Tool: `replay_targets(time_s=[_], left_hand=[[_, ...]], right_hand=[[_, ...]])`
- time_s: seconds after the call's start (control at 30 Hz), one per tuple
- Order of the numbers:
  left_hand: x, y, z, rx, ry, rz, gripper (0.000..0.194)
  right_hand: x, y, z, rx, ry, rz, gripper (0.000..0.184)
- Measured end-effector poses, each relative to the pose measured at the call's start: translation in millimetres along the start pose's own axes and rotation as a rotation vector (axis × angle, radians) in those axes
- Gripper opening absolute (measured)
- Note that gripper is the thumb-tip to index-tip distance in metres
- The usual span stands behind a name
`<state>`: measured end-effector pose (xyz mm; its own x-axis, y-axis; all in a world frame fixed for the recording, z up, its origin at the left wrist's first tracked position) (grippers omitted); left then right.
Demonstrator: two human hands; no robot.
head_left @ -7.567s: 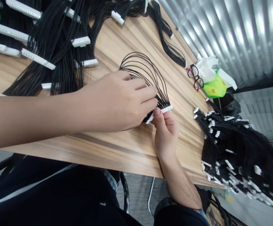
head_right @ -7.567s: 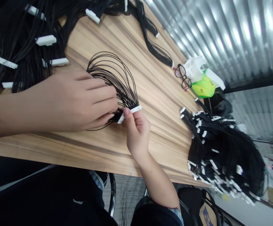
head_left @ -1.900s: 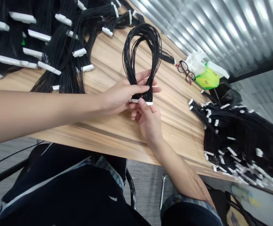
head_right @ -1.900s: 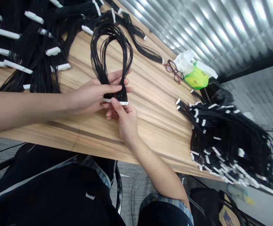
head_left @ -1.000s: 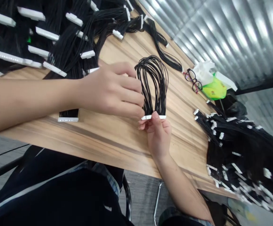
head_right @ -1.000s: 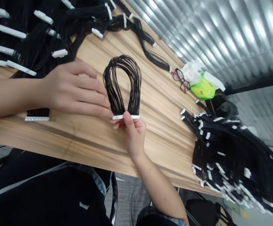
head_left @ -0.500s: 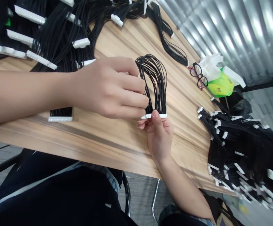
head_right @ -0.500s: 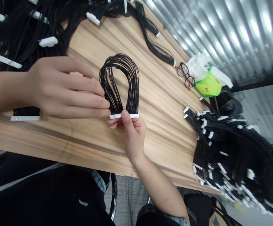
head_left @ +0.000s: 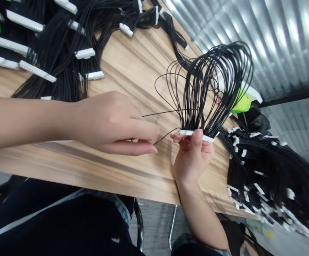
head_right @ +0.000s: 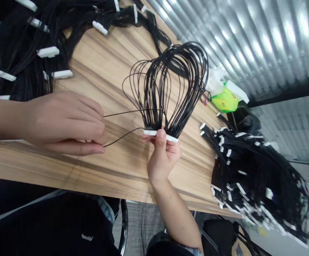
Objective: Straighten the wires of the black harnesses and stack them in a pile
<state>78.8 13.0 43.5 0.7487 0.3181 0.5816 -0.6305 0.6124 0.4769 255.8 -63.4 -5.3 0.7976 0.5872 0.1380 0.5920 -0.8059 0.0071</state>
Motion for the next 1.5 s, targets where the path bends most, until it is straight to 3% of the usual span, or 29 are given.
replay_targets(time_s=[0.1,0.2,0.4,0.53,0.73,0.9,1.03,1.23,1.4,1.5], left_hand=[[-3.2,0.9,-20.6,-0.032,0.187,0.059,0.033],[-5.0,10.3,-38.0,0.079,0.325,0.133,0.027],[0.3,52.3,-37.3,0.647,0.388,0.228,0.038],[7.1,66.5,-32.0,0.739,0.398,0.214,0.051],[12.7,68.4,-25.0,0.559,0.261,0.315,0.038],[10.7,52.0,-31.6,0.438,0.215,0.316,0.049],[9.6,49.0,-26.1,0.495,0.177,0.297,0.052],[12.0,57.4,-19.5,0.482,0.218,0.318,0.039],[9.6,55.1,-25.6,0.622,0.236,0.243,0.061],[4.6,51.1,-6.3,0.704,-0.003,0.297,0.06]], right_hand=[[-5.6,1.0,-1.6,-0.042,0.038,0.005,0.027],[-12.1,-1.0,-5.0,-0.103,0.111,-0.042,0.024],[-20.7,-6.5,-4.9,-0.102,0.142,-0.156,0.019],[-22.4,-9.0,-2.2,-0.093,0.116,-0.178,0.018],[-27.6,-13.0,-1.2,-0.081,0.09,-0.259,0.021],[-33.6,-21.1,-6.0,0.032,0.102,-0.348,0.013],[-36.5,-24.4,-19.2,0.18,0.211,-0.38,0.009],[-39.2,-23.5,-21.3,0.191,0.21,-0.403,0.015],[-37.0,-16.5,-20.9,0.167,0.207,-0.323,0.01],[-33.6,-13.6,-15.6,0.123,0.157,-0.263,0.012]])
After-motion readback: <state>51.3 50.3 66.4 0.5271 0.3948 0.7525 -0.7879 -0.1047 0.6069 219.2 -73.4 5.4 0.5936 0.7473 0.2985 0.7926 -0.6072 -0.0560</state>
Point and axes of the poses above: each hand's wrist, its own x-axis towards the middle knuckle, its own y-axis out of the back of the hand, z = x × y, the point moved 10 cm from there along x, towards the middle knuckle, and after that the axes turned 11 degrees about z, right-handed, at the moved point
